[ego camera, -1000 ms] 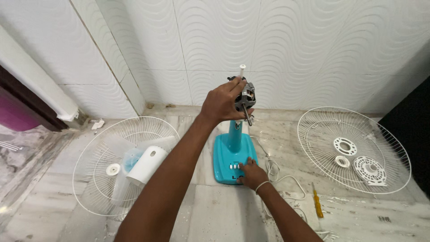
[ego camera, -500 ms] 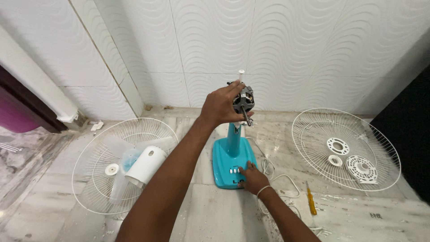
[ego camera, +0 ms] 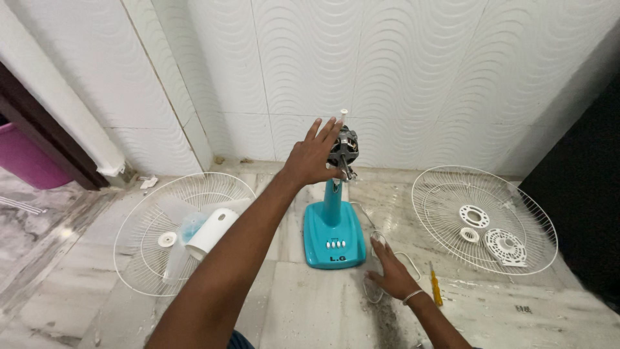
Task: The person assembles a pedestal fan by attaching the motor housing to the base, securing the rear grille, and tightening the assembly with a screwdriver. The fan blades and front cage remain detached on the floor.
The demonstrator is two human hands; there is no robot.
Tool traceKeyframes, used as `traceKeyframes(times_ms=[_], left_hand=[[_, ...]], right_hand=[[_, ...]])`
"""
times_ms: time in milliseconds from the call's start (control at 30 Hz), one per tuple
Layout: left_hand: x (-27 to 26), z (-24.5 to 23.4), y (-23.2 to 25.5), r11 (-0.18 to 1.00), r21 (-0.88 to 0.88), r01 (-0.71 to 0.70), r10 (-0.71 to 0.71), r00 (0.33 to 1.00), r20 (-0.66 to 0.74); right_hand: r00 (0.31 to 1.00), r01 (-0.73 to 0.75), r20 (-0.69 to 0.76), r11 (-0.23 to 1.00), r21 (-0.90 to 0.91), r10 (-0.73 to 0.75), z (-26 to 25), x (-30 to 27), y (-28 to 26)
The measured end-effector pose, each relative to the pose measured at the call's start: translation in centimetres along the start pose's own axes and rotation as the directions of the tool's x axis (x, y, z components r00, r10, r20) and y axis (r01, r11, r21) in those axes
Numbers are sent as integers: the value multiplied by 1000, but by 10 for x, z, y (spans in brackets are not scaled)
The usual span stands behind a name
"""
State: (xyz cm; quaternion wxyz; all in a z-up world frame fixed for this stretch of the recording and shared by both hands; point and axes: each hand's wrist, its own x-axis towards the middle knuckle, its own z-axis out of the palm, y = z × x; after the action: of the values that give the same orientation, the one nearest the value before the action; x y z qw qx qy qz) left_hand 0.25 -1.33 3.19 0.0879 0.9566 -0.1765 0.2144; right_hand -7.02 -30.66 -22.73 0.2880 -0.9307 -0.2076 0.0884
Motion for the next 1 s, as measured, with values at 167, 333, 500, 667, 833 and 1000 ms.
traceKeyframes(times_ms=[167, 333, 500, 667, 833, 1000], left_hand=[[-22, 1, 0, 987, 105, -118, 121, 992, -30], [-28, -1, 1, 998, 31, -63, 61, 995, 75], [-27, -1, 18, 997, -64, 50, -42, 993, 110], [-29, -2, 16, 984, -172, 55, -47, 998, 51], [-38, 0, 18, 975, -223, 13, -18, 1000, -20], [-49, -1, 16, 953, -290, -91, 59, 991, -118]], right_hand=[[990, 96, -106, 995, 18, -94, -25, -19, 17], [981, 56, -188, 998, -8, -57, -45, -24, 26], [952, 32, -304, 998, -45, -45, -87, 2, -2], [864, 208, -464, 978, -29, -197, -149, 39, -75], [837, 337, -481, 939, 74, -262, -183, 61, -151], [831, 466, -397, 877, 115, -389, -183, 73, -189]])
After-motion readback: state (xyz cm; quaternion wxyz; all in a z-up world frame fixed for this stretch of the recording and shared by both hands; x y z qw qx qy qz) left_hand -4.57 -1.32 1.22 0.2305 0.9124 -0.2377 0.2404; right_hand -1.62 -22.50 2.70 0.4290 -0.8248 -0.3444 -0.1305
